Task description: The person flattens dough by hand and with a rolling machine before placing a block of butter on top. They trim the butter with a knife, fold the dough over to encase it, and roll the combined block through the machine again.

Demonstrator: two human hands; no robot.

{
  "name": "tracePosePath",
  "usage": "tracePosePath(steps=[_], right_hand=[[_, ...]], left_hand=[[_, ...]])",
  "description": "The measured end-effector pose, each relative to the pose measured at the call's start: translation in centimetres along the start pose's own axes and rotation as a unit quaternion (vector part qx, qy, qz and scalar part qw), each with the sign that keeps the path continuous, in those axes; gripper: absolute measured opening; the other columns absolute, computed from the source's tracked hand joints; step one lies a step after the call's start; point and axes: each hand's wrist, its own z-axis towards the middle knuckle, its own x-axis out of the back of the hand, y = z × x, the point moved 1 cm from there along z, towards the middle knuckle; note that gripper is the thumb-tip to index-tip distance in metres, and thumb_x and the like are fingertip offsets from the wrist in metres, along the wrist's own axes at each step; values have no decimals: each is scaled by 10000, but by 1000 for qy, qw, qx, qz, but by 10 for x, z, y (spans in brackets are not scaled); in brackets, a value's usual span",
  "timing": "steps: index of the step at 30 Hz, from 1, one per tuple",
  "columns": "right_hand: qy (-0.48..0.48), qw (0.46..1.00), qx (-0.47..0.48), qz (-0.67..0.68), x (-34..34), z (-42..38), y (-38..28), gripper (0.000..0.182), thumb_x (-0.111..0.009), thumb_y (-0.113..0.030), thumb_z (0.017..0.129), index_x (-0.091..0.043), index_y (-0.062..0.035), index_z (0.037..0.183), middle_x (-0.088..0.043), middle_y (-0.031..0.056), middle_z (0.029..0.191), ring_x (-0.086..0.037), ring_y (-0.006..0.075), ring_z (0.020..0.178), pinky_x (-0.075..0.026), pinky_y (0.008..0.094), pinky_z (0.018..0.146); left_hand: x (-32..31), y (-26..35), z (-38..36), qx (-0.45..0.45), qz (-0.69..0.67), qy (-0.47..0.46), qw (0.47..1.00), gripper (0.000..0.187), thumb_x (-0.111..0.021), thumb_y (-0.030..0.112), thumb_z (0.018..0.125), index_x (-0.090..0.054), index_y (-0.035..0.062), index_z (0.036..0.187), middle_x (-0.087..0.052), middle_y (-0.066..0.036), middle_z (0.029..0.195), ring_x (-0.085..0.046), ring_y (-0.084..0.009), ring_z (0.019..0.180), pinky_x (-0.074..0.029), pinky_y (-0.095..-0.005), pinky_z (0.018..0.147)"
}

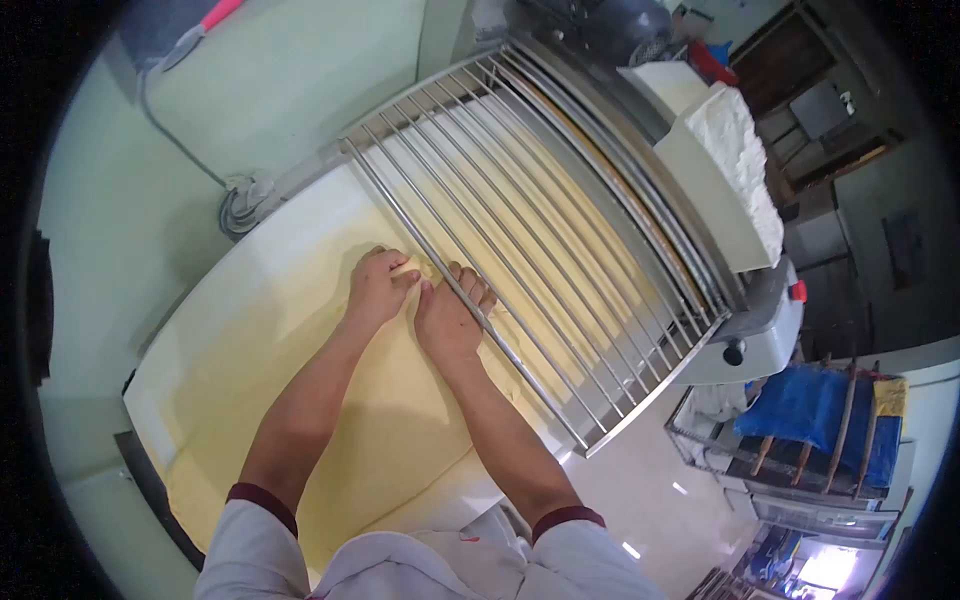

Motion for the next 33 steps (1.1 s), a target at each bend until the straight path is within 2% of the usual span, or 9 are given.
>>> tracePosePath(steps=[4, 7, 10, 13, 16, 19, 22, 28, 33], right_hand=[[10, 1000, 18, 16, 0, -6, 5, 460, -549, -287, 925, -437, 15, 1253, -492, 223, 1171, -444, 388, 1155, -263, 557, 1017], [21, 999, 18, 28, -3, -2, 6, 477, -557, -289, 920, -426, 12, 1266, -487, 212, 1183, -441, 381, 1158, -260, 560, 1023], [13, 999, 11, 42, -1, 0, 5, 491, -559, -297, 920, -418, 9, 1276, -484, 204, 1196, -430, 380, 1175, -245, 566, 1043], [-6, 998, 16, 56, 5, -7, 7, 524, -557, -319, 920, -404, 14, 1295, -474, 209, 1234, -407, 388, 1213, -237, 574, 1052], [49, 995, 83, 13, 12, -18, 19, 561, -553, -343, 921, -393, 26, 1312, -457, 223, 1278, -390, 399, 1245, -242, 578, 1047], [94, 989, 95, -65, 19, -34, 41, 580, -545, -358, 924, -393, 39, 1318, -445, 235, 1304, -389, 408, 1255, -266, 571, 1032], [15, 999, 30, -36, 20, -36, 44, 598, -550, -360, 919, -397, 35, 1342, -420, 227, 1350, -369, 391, 1286, -284, 558, 1039], [-12, 999, 45, -12, 37, -87, 64, 547, -596, -235, 895, -412, 42, 1331, -450, 189, 1267, -432, 343, 1167, -342, 480, 987], [-71, 995, -65, 36, 45, -94, 72, 504, -594, -209, 900, -433, 57, 1297, -487, 208, 1224, -459, 368, 1108, -360, 480, 959]], left_hand=[[14, 0, 3, 21, -77, -81, 993, 259, -763, 157, 757, -664, 9, 945, -628, -157, 973, -616, -297, 895, -487, -384, 834], [16, -4, 20, -235, -26, 5, 972, 194, -725, 106, 791, -670, 7, 948, -615, -170, 1030, -625, -301, 851, -499, -379, 815], [-7, -8, 35, -160, -89, -156, 971, 224, -729, 136, 783, -693, 51, 988, -641, -163, 1007, -608, -326, 981, -486, -409, 852], [-18, -7, 42, -40, -142, -186, 971, 219, -728, 128, 781, -703, 73, 992, -642, -159, 1018, -586, -323, 1041, -481, -407, 870], [-9, -5, 43, -44, -97, -218, 970, 240, -717, 165, 797, -699, 105, 1029, -635, -122, 1064, -536, -287, 1142, -415, -428, 962], [-8, -1, 33, -209, -44, -143, 966, 282, -707, 236, 813, -686, 147, 1080, -621, -86, 1130, -527, -261, 1156, -358, -445, 999], [-5, 15, 29, -178, -5, -253, 951, 327, -697, 291, 820, -670, 171, 1123, -604, -64, 1181, -510, -258, 1168, -310, -459, 1015], [-15, -1, 33, -200, -21, -183, 962, 291, -715, 286, 794, -689, 129, 1039, -628, -86, 1121, -530, -276, 1121, -345, -428, 980], [-2, -5, 34, -179, -50, -191, 964, 265, -719, 234, 791, -685, 86, 1008, -645, -115, 1093, -545, -298, 1089, -377, -427, 954]])
